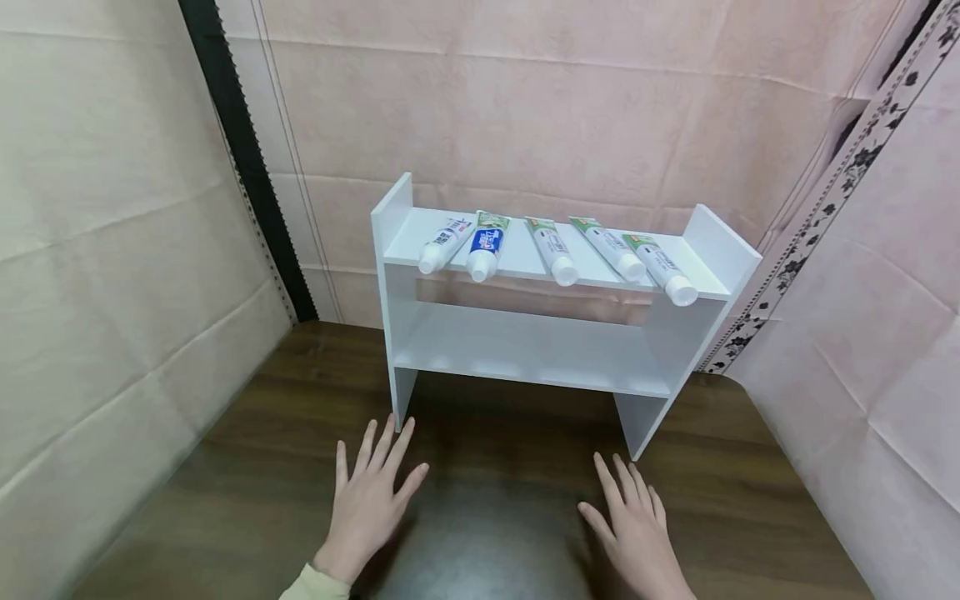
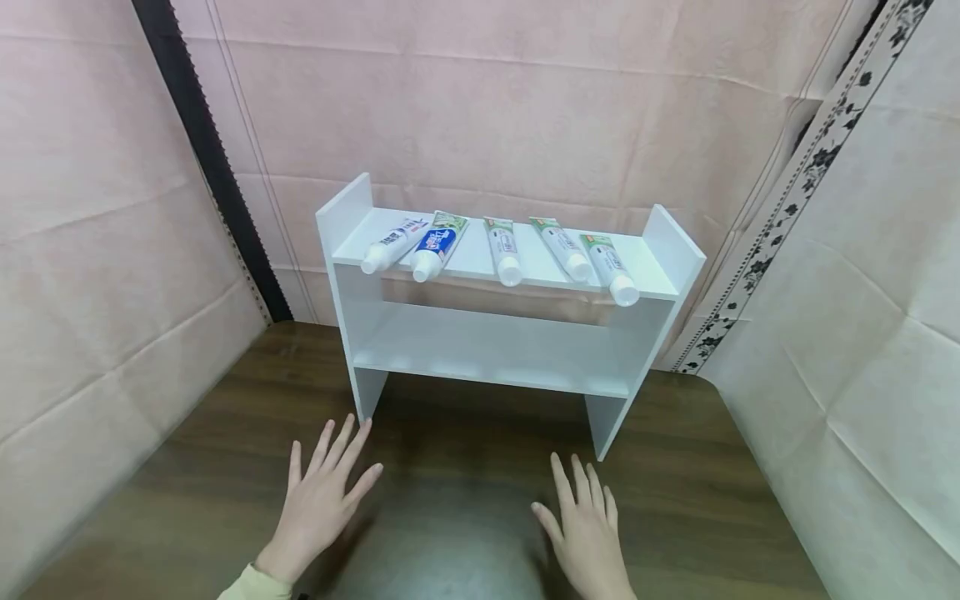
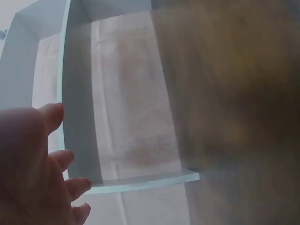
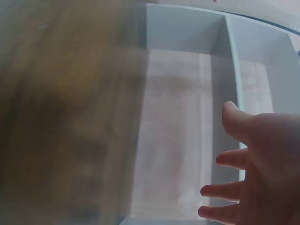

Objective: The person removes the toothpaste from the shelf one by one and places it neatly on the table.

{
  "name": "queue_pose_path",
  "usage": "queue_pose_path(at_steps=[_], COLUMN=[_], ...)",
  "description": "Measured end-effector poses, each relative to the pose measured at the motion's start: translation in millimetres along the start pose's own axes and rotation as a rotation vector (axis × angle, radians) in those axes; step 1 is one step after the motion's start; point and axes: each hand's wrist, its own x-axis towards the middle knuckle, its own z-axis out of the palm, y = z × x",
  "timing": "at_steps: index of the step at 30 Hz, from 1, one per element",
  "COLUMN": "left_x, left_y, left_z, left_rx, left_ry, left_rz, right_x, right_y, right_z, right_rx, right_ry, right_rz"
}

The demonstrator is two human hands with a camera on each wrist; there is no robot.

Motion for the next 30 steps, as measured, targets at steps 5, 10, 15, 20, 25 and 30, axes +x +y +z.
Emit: queue_pose_path(at_steps=[5,10,15,20,25,30], left_x=[13.1,28.3,39.9,55.9,73.5,92.1], left_y=[-0.3,-1.0,-2.2,-3.8,-1.0,6.6], left_z=[-8.0,-14.0,-17.4,-21.5,-26.3,-34.3], left_rx=[-0.046,-0.123,-0.232,-0.364,-0.48,-0.568], left_ry=[0.035,0.038,0.057,0.087,0.107,0.169], left_rz=[-0.009,-0.036,-0.057,-0.068,-0.082,-0.105], right_x=[9.3,18.0,25.5,34.9,38.2,45.3], right_y=[-14.8,-32.4,-48.0,-63.6,-78.0,-94.6], right_z=[-7.0,-12.9,-15.2,-20.0,-20.7,-24.2], right_rx=[0.0,0.024,0.037,0.083,0.129,0.175], right_ry=[0.073,0.079,0.081,0.105,0.108,0.11], right_rz=[-0.078,-0.101,-0.118,-0.169,-0.197,-0.227])
